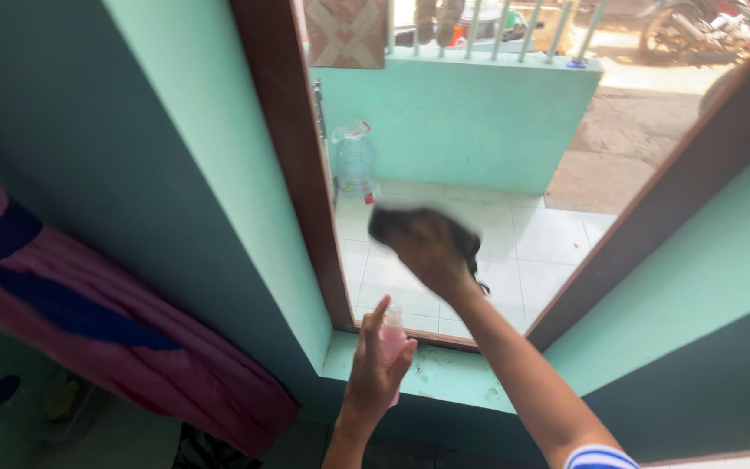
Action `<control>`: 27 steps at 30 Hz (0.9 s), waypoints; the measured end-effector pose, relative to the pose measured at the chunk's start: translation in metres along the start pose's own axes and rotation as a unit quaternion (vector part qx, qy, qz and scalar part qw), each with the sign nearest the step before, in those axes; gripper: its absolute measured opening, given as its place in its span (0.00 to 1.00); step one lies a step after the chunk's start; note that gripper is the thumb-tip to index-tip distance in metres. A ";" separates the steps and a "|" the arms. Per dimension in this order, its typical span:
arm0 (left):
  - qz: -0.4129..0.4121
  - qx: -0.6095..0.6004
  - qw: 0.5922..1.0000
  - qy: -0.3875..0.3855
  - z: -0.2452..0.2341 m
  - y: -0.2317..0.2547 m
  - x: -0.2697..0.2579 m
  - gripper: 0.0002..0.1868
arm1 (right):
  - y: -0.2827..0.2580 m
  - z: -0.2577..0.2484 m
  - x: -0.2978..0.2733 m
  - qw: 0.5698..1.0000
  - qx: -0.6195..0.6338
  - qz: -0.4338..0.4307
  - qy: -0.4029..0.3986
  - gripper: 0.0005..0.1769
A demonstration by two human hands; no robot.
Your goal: The person wipes a glass pane in a wooden door and a large wall mirror using a cloth while holding a spray bottle.
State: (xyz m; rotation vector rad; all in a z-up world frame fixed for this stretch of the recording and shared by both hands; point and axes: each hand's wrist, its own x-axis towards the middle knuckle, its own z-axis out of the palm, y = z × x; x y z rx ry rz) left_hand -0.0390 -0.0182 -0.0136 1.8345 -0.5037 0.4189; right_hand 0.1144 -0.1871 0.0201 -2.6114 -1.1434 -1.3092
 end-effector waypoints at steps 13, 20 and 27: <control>-0.110 -0.044 0.993 0.028 -0.020 -0.002 -0.017 0.43 | 0.033 -0.018 0.015 0.938 -0.030 0.232 0.257 0.21; -0.031 -0.044 0.998 0.035 -0.022 0.009 -0.021 0.40 | -0.019 0.015 0.051 0.999 0.016 0.047 0.019 0.23; -0.092 -0.063 0.994 0.019 -0.032 0.009 -0.024 0.41 | -0.039 0.081 -0.118 0.980 0.079 -0.042 -0.180 0.33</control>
